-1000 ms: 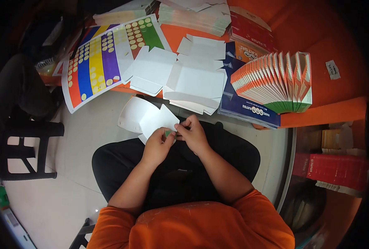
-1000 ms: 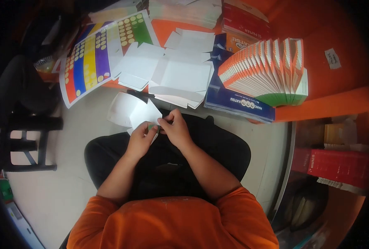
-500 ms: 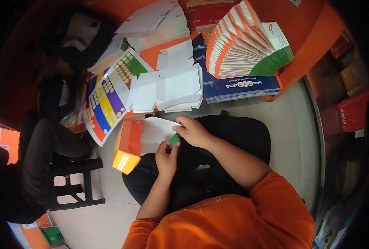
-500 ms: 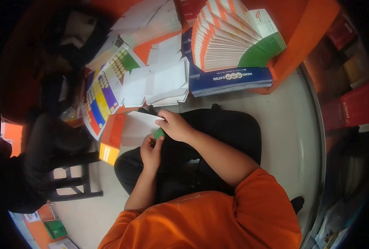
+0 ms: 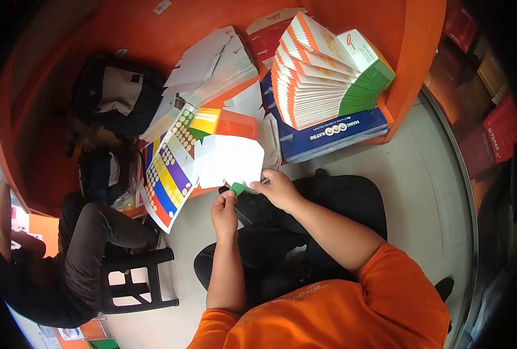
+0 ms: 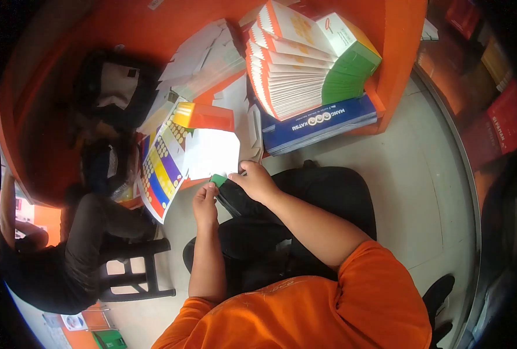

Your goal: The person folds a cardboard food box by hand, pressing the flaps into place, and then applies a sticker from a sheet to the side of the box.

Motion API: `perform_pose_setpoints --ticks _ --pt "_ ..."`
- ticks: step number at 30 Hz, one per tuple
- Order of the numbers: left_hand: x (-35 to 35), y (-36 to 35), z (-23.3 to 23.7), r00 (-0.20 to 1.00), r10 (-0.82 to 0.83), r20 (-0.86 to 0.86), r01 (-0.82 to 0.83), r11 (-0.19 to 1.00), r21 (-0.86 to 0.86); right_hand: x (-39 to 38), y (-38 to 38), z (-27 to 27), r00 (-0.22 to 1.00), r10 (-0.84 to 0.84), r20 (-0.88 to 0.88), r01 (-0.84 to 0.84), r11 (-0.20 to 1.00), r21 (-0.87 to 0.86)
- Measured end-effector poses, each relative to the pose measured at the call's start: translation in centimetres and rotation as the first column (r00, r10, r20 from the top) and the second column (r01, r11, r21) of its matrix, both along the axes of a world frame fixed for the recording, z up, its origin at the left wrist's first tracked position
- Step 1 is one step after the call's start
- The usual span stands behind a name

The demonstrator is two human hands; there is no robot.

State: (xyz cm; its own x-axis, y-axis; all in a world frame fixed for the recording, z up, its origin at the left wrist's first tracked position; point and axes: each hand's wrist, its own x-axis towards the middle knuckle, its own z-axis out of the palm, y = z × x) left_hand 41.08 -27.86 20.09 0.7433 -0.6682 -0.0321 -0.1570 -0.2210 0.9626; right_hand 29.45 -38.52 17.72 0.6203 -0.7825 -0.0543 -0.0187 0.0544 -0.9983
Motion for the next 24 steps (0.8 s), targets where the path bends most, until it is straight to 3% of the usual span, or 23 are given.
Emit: perform_pose_setpoints --ticks 5,7,11,14,17,19,24 --pt "0.5 -0.1 -1.5 0.989 -0.012 -0.145 0.023 0.997 0.074 -0.2 -0.6 0.1 0.992 0.125 -0.008 -0.125 0.992 0.002" --pt "0.4 -0.2 -1.5 0.976 -0.002 -0.219 0.023 0.995 0.094 -0.6 -0.6 0.6 0.991 0.114 -0.068 -0.129 0.951 -0.282" --pt "-0.3 -0.4 -0.8 0.974 -0.047 -0.224 0.069 0.993 0.091 -1.1 0.4 1.9 0.997 0.031 -0.075 -0.062 0.886 -0.459" --pt "-0.9 -0.4 -0.3 0.977 -0.044 -0.210 0.056 0.997 0.051 -0.9 0.5 1.8 0.998 0.034 -0.046 -0.052 0.873 -0.484" --pt "-2.0 -0.4 0.6 0.990 -0.093 -0.109 0.094 0.995 0.011 -0.6 0.8 1.9 1.000 0.009 -0.011 -0.014 0.846 -0.533" --pt "-2.3 -0.3 1.0 0.999 -0.030 0.029 0.028 0.998 0.051 -0.6 0.9 2.3 1.000 -0.006 0.000 0.005 0.835 -0.550" --pt "-2.6 -0.2 1.5 0.998 -0.014 0.060 0.016 0.999 -0.039 -0.4 1.4 2.7 0.993 -0.063 0.100 0.109 0.819 -0.564"
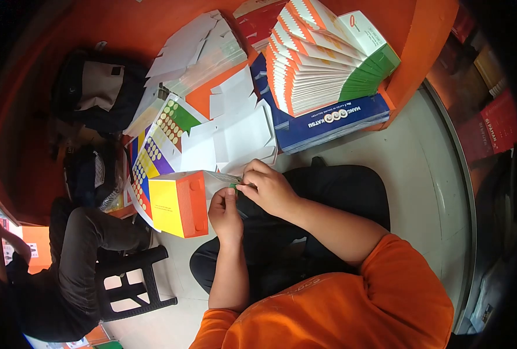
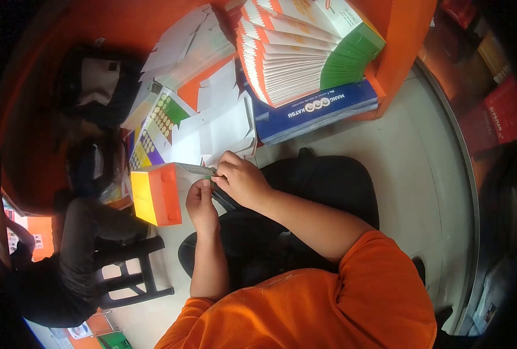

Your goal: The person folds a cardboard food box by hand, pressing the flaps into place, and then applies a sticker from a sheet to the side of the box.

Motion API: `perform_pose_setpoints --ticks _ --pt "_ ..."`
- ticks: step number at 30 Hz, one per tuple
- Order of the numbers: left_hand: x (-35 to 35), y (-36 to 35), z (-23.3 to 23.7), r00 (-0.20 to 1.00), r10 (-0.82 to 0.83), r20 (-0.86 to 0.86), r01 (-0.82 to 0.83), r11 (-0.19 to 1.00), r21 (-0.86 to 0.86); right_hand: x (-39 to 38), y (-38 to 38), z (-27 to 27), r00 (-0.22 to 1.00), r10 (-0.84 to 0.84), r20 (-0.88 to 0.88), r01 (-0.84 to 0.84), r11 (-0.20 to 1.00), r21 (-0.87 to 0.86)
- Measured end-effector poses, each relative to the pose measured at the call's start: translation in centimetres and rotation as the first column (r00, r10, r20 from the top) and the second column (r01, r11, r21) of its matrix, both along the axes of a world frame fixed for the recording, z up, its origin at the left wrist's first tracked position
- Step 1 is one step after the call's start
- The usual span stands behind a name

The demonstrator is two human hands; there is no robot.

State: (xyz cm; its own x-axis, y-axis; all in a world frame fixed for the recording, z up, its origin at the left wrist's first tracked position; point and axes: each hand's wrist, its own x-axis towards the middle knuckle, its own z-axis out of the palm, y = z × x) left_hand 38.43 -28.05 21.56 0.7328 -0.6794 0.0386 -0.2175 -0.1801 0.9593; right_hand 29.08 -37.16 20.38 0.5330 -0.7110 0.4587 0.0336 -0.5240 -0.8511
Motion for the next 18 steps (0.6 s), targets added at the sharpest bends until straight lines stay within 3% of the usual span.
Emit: perform_pose_setpoints --ticks 3,9,10,14,18 --pt "0.1 0.1 0.0 1.000 -0.006 -0.022 0.006 1.000 -0.024 -0.1 -0.3 0.2 0.998 0.067 0.008 -0.068 0.995 0.071" --pt "-0.1 0.4 0.2 0.998 -0.058 -0.003 0.056 0.985 -0.166 -0.2 -0.4 0.1 0.990 0.124 0.064 -0.124 0.992 -0.008" --pt "-0.1 0.4 0.3 0.996 -0.084 0.000 0.082 0.967 -0.239 -0.3 -0.2 0.2 0.988 0.121 0.100 -0.120 0.993 -0.010" --pt "-0.5 0.8 1.4 0.993 -0.118 -0.017 0.111 0.969 -0.220 -0.7 0.2 1.1 0.983 0.065 0.174 -0.062 0.998 -0.025" --pt "-1.0 0.7 1.3 0.999 -0.011 -0.039 0.002 0.973 -0.232 -1.0 0.6 1.7 0.978 0.005 0.208 -0.013 0.999 0.036"
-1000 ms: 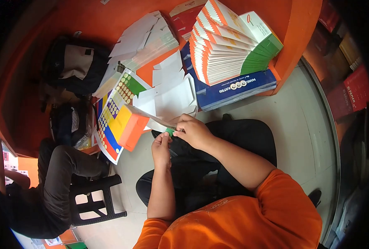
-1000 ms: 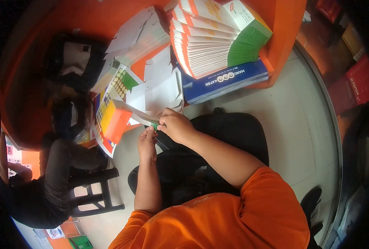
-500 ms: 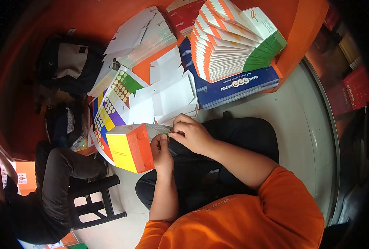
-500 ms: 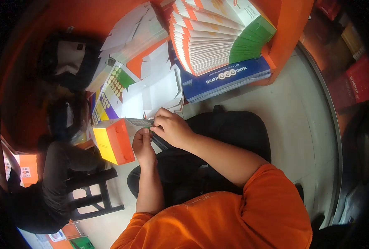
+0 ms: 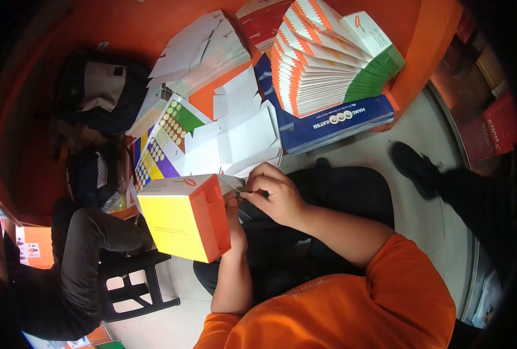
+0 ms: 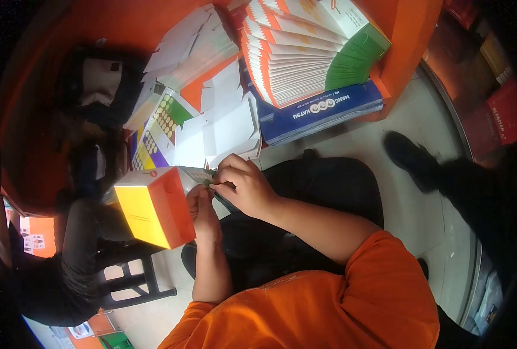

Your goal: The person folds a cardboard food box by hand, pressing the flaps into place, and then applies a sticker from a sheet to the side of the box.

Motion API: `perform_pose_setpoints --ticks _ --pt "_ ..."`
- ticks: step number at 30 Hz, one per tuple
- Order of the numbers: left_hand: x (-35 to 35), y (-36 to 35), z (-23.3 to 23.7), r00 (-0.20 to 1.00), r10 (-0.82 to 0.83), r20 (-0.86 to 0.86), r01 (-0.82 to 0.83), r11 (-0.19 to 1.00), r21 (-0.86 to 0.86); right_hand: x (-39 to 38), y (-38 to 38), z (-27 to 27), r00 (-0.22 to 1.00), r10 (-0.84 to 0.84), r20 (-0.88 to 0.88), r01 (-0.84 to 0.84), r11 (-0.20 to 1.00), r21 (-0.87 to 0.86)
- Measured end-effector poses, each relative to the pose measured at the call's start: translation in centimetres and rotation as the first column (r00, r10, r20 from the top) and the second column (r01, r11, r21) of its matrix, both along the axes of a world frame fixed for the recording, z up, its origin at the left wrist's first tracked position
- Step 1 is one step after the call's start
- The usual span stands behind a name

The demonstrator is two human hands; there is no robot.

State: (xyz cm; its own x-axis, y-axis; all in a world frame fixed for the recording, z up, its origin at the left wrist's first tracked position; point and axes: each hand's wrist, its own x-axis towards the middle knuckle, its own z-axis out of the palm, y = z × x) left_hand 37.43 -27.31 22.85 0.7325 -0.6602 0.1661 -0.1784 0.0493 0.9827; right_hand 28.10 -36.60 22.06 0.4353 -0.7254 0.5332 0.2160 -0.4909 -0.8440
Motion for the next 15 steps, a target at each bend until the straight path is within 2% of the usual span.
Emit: perform_pose_setpoints --ticks 3,5,6,8,10,12,15 --pt "0.4 0.2 -0.2 0.963 -0.208 -0.174 0.176 0.967 -0.182 -0.4 -0.2 0.4 1.000 0.029 -0.006 -0.029 0.999 -0.029" --pt "0.2 -0.1 0.1 0.954 -0.197 -0.225 0.158 0.971 -0.178 -0.6 -0.1 0.7 0.997 -0.051 -0.055 0.037 0.973 -0.228" --pt "0.1 -0.3 0.3 0.943 -0.183 -0.277 0.139 0.975 -0.171 -0.7 0.0 0.9 0.997 -0.051 -0.054 0.038 0.973 -0.228" --pt "0.1 -0.4 0.2 0.946 -0.191 -0.263 0.153 0.976 -0.157 -0.8 0.0 1.0 0.995 -0.063 -0.074 0.042 0.964 -0.264" --pt "-0.3 -0.6 0.5 0.933 -0.126 -0.338 0.075 0.984 -0.162 -1.1 0.0 1.4 0.994 -0.064 -0.087 0.037 0.960 -0.277" --pt "-0.2 -0.6 0.3 0.937 -0.144 -0.320 0.093 0.981 -0.167 -1.0 0.0 1.2 0.993 -0.063 -0.100 0.032 0.957 -0.289" --pt "0.2 -0.6 -0.4 0.949 -0.163 -0.271 0.119 0.978 -0.170 -0.6 0.0 0.8 0.998 0.004 -0.056 -0.015 0.980 -0.197"
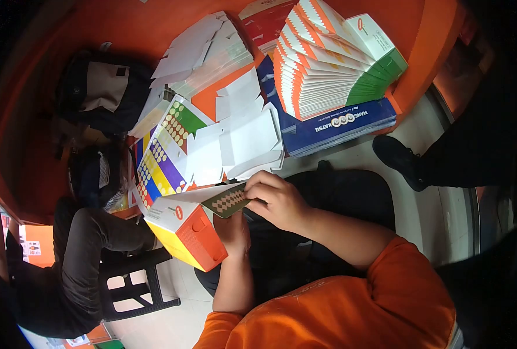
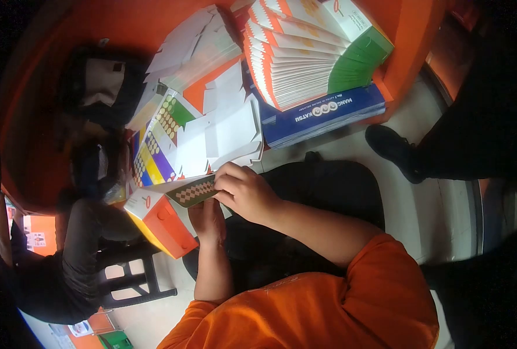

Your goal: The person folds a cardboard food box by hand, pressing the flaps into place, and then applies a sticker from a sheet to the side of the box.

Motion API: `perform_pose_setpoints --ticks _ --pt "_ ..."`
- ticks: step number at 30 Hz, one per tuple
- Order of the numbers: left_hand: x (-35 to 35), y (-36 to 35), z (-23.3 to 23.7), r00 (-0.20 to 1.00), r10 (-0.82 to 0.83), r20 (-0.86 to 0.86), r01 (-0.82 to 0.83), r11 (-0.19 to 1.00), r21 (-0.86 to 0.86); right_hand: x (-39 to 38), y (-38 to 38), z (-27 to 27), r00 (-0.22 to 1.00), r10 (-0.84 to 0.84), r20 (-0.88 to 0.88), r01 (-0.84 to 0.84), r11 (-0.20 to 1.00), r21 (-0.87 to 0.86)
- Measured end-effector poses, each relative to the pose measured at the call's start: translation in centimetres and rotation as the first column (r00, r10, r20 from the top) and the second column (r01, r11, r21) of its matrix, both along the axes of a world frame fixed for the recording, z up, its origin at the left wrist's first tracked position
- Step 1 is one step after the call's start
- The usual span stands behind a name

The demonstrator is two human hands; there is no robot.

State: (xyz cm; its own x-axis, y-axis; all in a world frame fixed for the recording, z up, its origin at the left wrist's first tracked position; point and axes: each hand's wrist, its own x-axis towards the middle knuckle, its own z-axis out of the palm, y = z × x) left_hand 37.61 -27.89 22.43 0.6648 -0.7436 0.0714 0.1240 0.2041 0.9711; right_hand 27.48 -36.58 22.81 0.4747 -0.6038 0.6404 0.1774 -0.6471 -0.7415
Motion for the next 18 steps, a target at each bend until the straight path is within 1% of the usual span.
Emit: perform_pose_setpoints --ticks 2,3,5,6,8,9,10,11,12,13,14,15,16,17,18 --pt "0.0 0.0 -0.1 0.999 0.000 0.034 0.000 1.000 -0.004 0.1 0.1 0.3 0.999 0.036 0.030 -0.040 0.988 0.149" --pt "-0.1 -0.1 0.0 1.000 -0.009 0.009 0.010 1.000 -0.027 0.1 0.1 0.4 0.999 0.040 0.030 -0.044 0.989 0.144" --pt "-0.1 0.0 0.0 1.000 -0.017 -0.016 0.016 0.998 -0.054 -0.1 0.2 0.7 0.999 0.008 0.038 -0.010 0.999 0.054" --pt "-0.1 0.1 -0.1 1.000 -0.029 -0.013 0.028 0.996 -0.081 -0.1 0.2 0.7 0.999 0.012 0.038 -0.013 0.999 0.050" --pt "-0.1 0.1 -0.1 0.999 -0.035 -0.007 0.034 0.993 -0.112 -0.3 0.1 0.7 0.999 -0.046 -0.022 0.044 0.994 -0.100" --pt "-0.4 0.0 0.1 0.997 -0.067 -0.043 0.061 0.991 -0.120 -0.2 0.0 0.6 0.999 -0.039 -0.019 0.037 0.994 -0.105" --pt "-0.7 -0.1 0.3 0.992 -0.096 -0.079 0.086 0.988 -0.130 -0.1 0.0 0.4 0.998 -0.064 0.000 0.063 0.988 -0.141" --pt "-1.0 -0.2 0.6 0.992 -0.122 -0.044 0.114 0.981 -0.155 0.1 -0.1 0.2 0.996 -0.086 0.020 0.088 0.980 -0.176" --pt "-1.2 -0.2 0.6 0.993 -0.103 -0.064 0.093 0.985 -0.146 0.1 -0.1 0.0 0.997 -0.072 0.022 0.075 0.980 -0.186" --pt "-1.4 -0.2 0.6 0.993 -0.084 -0.084 0.072 0.988 -0.140 0.2 -0.2 -0.2 0.993 -0.117 -0.014 0.109 0.960 -0.258" --pt "-1.5 0.1 0.4 0.981 -0.077 -0.177 0.049 0.986 -0.158 0.2 -0.2 -0.2 0.986 -0.162 -0.047 0.137 0.933 -0.332" --pt "-1.5 0.3 0.5 0.960 -0.072 -0.270 0.024 0.984 -0.177 0.4 -0.1 0.0 0.988 -0.146 -0.048 0.120 0.930 -0.347" --pt "-1.3 0.4 1.0 0.940 -0.118 -0.320 0.041 0.970 -0.238 0.5 0.0 0.3 0.982 -0.152 -0.117 0.094 0.915 -0.393" --pt "-1.1 0.5 1.0 0.924 -0.093 -0.371 -0.003 0.968 -0.250 0.5 0.0 0.5 0.970 -0.162 -0.181 0.067 0.896 -0.439" --pt "-1.1 0.5 1.4 0.944 -0.027 -0.329 -0.036 0.983 -0.183 0.4 0.1 0.3 0.955 -0.097 -0.279 -0.041 0.892 -0.451"
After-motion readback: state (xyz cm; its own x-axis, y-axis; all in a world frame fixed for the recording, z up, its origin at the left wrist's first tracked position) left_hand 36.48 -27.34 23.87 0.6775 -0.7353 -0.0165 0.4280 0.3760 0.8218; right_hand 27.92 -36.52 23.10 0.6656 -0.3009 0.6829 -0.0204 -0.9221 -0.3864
